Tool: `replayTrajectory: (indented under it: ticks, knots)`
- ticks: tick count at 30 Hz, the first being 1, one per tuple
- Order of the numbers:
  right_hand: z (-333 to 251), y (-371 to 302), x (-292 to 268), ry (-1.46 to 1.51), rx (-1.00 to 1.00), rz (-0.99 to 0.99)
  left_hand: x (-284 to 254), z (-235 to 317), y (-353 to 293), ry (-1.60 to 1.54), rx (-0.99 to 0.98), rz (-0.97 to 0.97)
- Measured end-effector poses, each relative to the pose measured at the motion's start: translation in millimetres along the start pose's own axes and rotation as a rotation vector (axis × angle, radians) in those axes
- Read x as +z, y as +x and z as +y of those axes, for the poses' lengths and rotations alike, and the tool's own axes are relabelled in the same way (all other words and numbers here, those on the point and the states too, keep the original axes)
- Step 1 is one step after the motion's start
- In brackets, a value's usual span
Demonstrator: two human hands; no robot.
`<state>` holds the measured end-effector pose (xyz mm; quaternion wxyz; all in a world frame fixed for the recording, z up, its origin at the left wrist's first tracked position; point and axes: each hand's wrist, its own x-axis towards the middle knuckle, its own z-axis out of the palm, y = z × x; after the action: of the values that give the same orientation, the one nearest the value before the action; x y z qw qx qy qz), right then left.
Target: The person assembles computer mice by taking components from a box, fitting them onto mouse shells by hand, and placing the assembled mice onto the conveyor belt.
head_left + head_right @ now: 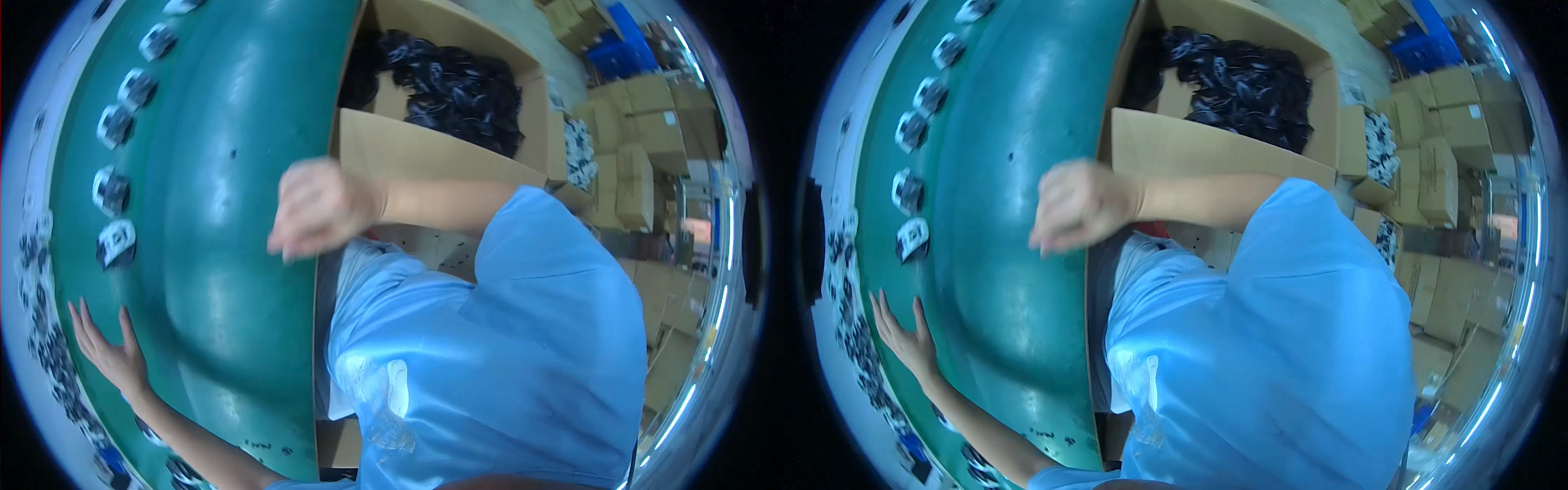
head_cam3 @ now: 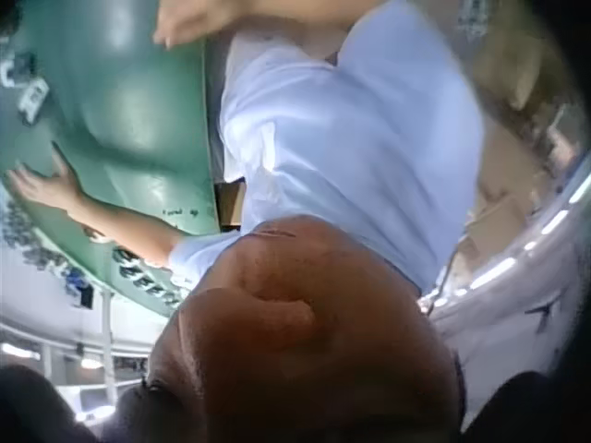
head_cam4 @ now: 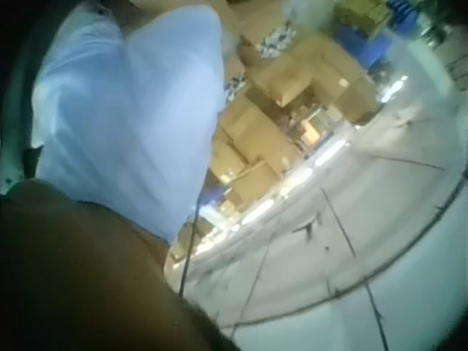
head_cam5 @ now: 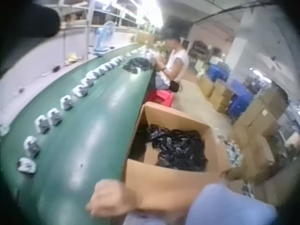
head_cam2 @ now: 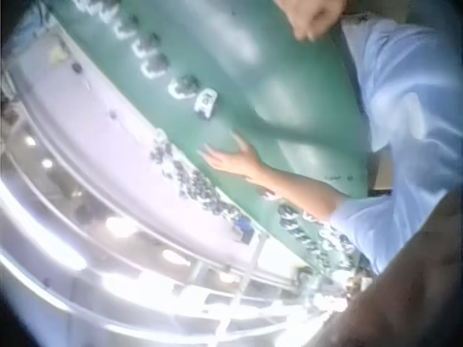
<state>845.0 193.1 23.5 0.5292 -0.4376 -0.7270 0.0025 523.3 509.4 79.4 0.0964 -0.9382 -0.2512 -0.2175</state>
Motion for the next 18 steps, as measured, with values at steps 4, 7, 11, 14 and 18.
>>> replayTrajectory:
  ticks: [4,7,11,14,18]
  knots:
    - [69,-77,-108,-0.436,0.752,0.120,70,-22,59,-0.287,0.038,-0.250]
    - [103,-180,-188,-0.820,0.964,-0.139,86,-26,86,-0.220,-0.004,-0.550]
    - [140,-236,-207,-0.941,1.177,-0.411,61,-13,66,-0.103,-0.081,-0.620]
    - [164,-214,-182,-0.884,1.254,-0.390,36,-11,25,-0.289,-0.347,-0.448]
    - [130,-151,-202,-0.743,0.943,-0.053,-14,89,-14,-0.279,-0.352,-0.277]
